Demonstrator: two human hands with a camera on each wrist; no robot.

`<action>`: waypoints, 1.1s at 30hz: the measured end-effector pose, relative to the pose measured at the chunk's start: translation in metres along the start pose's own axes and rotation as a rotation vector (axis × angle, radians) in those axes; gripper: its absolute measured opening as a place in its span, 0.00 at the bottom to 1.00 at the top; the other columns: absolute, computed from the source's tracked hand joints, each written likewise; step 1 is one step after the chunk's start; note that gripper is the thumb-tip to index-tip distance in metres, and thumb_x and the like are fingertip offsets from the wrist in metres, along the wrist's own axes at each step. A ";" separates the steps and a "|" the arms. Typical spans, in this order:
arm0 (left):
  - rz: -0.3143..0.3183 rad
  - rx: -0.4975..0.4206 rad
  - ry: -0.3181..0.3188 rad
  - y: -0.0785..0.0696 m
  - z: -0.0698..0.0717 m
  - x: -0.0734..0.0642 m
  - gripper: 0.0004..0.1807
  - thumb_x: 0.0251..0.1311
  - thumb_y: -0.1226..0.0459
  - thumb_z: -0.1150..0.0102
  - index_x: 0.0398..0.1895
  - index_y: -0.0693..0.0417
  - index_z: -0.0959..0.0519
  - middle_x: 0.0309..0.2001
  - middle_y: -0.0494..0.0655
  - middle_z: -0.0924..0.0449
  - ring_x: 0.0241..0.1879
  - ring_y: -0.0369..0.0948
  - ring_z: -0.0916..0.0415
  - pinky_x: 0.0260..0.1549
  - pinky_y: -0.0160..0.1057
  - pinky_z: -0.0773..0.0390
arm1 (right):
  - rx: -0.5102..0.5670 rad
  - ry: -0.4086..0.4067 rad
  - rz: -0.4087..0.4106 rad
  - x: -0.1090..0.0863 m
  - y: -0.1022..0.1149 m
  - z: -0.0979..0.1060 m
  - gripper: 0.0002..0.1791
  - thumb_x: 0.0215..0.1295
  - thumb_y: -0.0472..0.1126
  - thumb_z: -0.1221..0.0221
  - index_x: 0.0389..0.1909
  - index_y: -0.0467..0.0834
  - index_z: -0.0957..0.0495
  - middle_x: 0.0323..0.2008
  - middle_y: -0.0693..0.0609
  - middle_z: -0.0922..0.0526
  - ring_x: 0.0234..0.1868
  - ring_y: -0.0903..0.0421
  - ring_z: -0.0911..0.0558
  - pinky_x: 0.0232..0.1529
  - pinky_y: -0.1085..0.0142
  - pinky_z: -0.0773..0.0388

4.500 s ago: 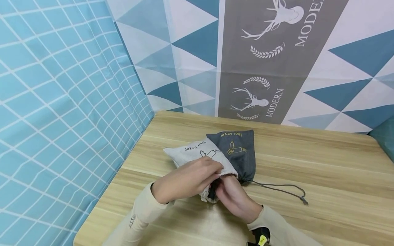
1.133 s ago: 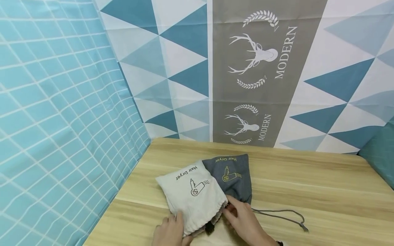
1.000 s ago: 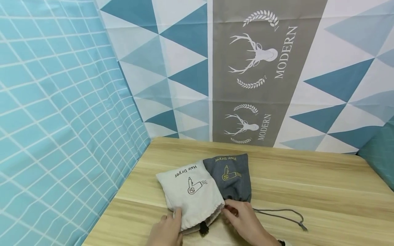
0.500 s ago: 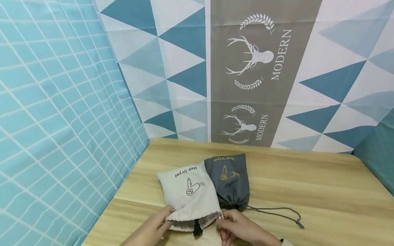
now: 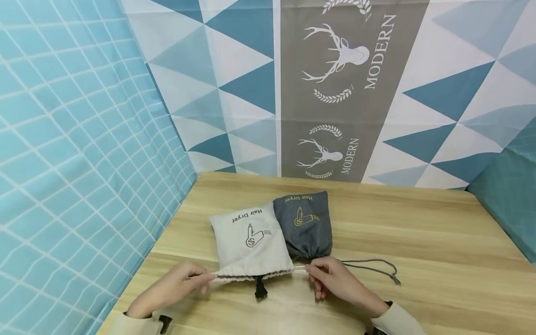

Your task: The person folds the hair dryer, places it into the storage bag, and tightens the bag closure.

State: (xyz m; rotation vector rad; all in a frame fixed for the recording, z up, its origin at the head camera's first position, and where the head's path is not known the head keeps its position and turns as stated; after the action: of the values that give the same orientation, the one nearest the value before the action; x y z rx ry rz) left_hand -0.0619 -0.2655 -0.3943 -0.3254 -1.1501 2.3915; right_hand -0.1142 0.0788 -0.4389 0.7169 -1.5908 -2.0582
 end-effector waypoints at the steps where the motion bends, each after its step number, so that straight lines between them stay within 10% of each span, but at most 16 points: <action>1: 0.001 -0.009 0.002 0.001 0.003 -0.001 0.20 0.75 0.60 0.50 0.21 0.50 0.21 0.16 0.34 0.35 0.17 0.24 0.44 0.16 0.28 0.36 | -0.005 -0.003 -0.007 -0.002 0.000 0.003 0.23 0.77 0.45 0.47 0.27 0.29 0.25 0.18 0.47 0.23 0.19 0.51 0.17 0.22 0.59 0.19; 18: 0.159 0.028 0.019 0.045 0.028 -0.029 0.25 0.77 0.57 0.54 0.18 0.55 0.31 0.16 0.31 0.40 0.15 0.26 0.46 0.16 0.31 0.34 | -0.168 -0.097 -0.072 -0.034 -0.008 0.048 0.25 0.78 0.47 0.49 0.25 0.32 0.25 0.18 0.47 0.24 0.19 0.48 0.18 0.21 0.57 0.19; 26: 0.161 0.075 -0.051 0.053 0.041 -0.032 0.25 0.76 0.60 0.51 0.15 0.55 0.34 0.14 0.31 0.41 0.13 0.27 0.44 0.15 0.33 0.33 | -0.216 -0.157 -0.078 -0.054 -0.011 0.067 0.23 0.77 0.46 0.48 0.24 0.34 0.26 0.18 0.47 0.25 0.19 0.51 0.18 0.21 0.59 0.19; 33: 0.123 0.306 -0.195 0.053 0.048 -0.028 0.24 0.73 0.65 0.47 0.13 0.49 0.34 0.14 0.28 0.44 0.15 0.25 0.48 0.16 0.30 0.38 | -0.262 -0.175 -0.023 -0.063 -0.011 0.057 0.22 0.77 0.45 0.49 0.23 0.38 0.26 0.16 0.49 0.24 0.17 0.53 0.19 0.18 0.61 0.22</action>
State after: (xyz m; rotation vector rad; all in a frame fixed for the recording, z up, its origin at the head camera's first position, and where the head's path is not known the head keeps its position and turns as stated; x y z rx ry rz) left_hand -0.0730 -0.3401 -0.4057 -0.0632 -0.8428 2.7075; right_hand -0.1024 0.1627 -0.4298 0.4750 -1.3673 -2.3435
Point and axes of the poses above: each hand's wrist, its own x-axis towards the middle knuckle, its own z-axis out of the back of the hand, y = z × x, the point moved 6 cm from there along x, towards the middle knuckle
